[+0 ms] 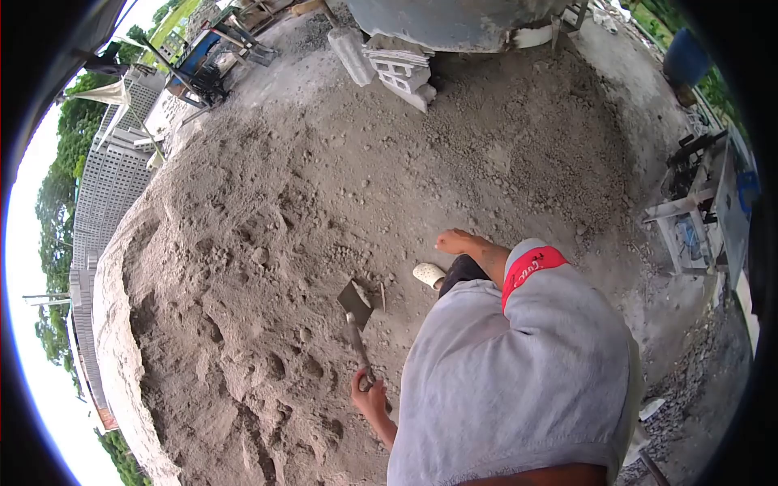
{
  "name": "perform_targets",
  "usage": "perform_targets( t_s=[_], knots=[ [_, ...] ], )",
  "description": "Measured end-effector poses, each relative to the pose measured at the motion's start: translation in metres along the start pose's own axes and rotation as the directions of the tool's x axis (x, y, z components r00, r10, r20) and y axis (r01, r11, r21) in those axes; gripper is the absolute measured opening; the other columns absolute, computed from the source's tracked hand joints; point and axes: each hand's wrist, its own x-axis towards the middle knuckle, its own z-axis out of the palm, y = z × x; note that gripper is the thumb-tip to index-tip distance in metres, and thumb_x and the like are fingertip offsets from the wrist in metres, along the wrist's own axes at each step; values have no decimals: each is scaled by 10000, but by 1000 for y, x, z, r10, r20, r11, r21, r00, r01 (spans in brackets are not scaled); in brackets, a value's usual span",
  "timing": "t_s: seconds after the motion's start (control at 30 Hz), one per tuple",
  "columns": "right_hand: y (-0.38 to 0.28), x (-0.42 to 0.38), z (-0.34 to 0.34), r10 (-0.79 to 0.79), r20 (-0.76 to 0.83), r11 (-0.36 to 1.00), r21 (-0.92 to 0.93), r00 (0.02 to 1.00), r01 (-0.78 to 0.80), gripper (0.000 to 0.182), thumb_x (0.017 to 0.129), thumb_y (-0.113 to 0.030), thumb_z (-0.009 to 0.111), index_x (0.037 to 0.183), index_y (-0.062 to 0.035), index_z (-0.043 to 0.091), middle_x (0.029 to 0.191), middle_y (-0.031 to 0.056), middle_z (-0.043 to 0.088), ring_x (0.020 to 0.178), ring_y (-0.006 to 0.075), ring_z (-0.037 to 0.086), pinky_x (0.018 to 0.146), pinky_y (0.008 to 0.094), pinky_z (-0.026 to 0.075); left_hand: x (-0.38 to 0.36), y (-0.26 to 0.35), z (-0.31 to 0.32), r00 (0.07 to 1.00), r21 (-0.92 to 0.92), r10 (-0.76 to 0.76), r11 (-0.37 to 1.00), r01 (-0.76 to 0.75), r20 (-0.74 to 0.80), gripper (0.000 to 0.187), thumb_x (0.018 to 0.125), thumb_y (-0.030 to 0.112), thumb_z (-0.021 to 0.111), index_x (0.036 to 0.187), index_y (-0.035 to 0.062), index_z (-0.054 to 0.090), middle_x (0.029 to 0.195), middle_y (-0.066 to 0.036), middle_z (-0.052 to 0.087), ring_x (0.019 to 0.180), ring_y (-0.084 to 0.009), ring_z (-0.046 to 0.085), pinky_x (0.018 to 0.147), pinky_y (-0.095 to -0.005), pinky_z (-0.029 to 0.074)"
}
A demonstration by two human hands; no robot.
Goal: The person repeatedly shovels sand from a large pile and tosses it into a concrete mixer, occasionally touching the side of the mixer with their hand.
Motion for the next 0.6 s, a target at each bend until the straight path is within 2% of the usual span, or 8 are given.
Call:
perform_targets(
  t_s=[0.07, 0.13, 0.23, 0.3, 0.33, 0.37, 0.43, 0.6],
  knots=[
    [-4, -16, 3, -24, 42, 1000, 18, 999, 23, 348, 804, -362, 501, 992, -95, 622, 995, 157, 610, 944, 311, 574, 791, 401, 444, -15, -23, 8, 1000, -112, -15, 994, 17, 13, 376, 639, -66, 617, 977, 80, 542, 698, -44, 536, 486, -124, 493, 395, -243, 386],
    [-2, -40, -5, -211, 134, 975, -37, 968, 217, 336, 816, -354, 488, 984, -94, 619, 970, 146, 618, 925, 306, 580, 778, 394, 449, -25, -46, 14, 999, -103, -14, 995, 18, 32, 384, 639, -67, 617, 985, 79, 537, 693, -45, 529, 477, -122, 482, 390, -247, 380],
    [55, -50, -7, -206, 101, 968, -125, 973, 218, 324, 814, -347, 494, 930, -77, 631, 900, 148, 628, 861, 298, 598, 731, 394, 455, -47, -57, 38, 1000, -103, -30, 994, 30, -2, 401, 632, -72, 613, 996, 70, 527, 677, -45, 511, 456, -121, 458, 381, -259, 363],
    [81, -66, -25, -128, 85, 982, -129, 988, 138, 317, 808, -336, 500, 901, -63, 634, 857, 152, 629, 827, 297, 603, 708, 399, 454, -43, -64, 49, 989, -12, 141, 990, -142, -54, 404, 625, -76, 602, 994, 67, 522, 675, -49, 508, 440, -123, 445, 379, -264, 348],
    [95, -77, -34, -48, 78, 989, -133, 996, 58, 312, 802, -324, 507, 872, -49, 638, 814, 155, 630, 794, 297, 608, 685, 404, 453, -50, -58, 54, 997, -49, 34, 998, -37, -64, 387, 624, -78, 578, 982, 60, 523, 676, -53, 508, 449, -128, 442, 384, -268, 345],
    [108, -88, -39, -41, 72, 991, -126, 997, 50, 312, 802, -324, 507, 872, -49, 638, 814, 155, 630, 794, 297, 608, 685, 404, 453, -51, -56, 56, 998, -41, 38, 998, -40, -55, 387, 624, -78, 578, 982, 60, 523, 676, -53, 508, 449, -128, 442, 384, -268, 345],
    [131, -103, -49, 59, 20, 997, -57, 998, -58, 299, 789, -301, 516, 839, -33, 637, 760, 162, 625, 754, 304, 609, 657, 412, 448, -43, -52, 58, 993, -41, 69, 996, -73, -94, 367, 633, -72, 557, 974, 60, 525, 683, -57, 511, 454, -128, 437, 395, -275, 346],
    [179, -117, -48, 55, -103, 998, -4, 993, -56, 278, 765, -286, 523, 857, -57, 651, 823, 174, 625, 803, 317, 607, 690, 401, 456, -10, -22, 74, 981, 64, 180, 982, -176, -65, 284, 645, -7, 550, 923, 53, 532, 707, -66, 534, 505, -147, 464, 459, -279, 375]
  ],
)
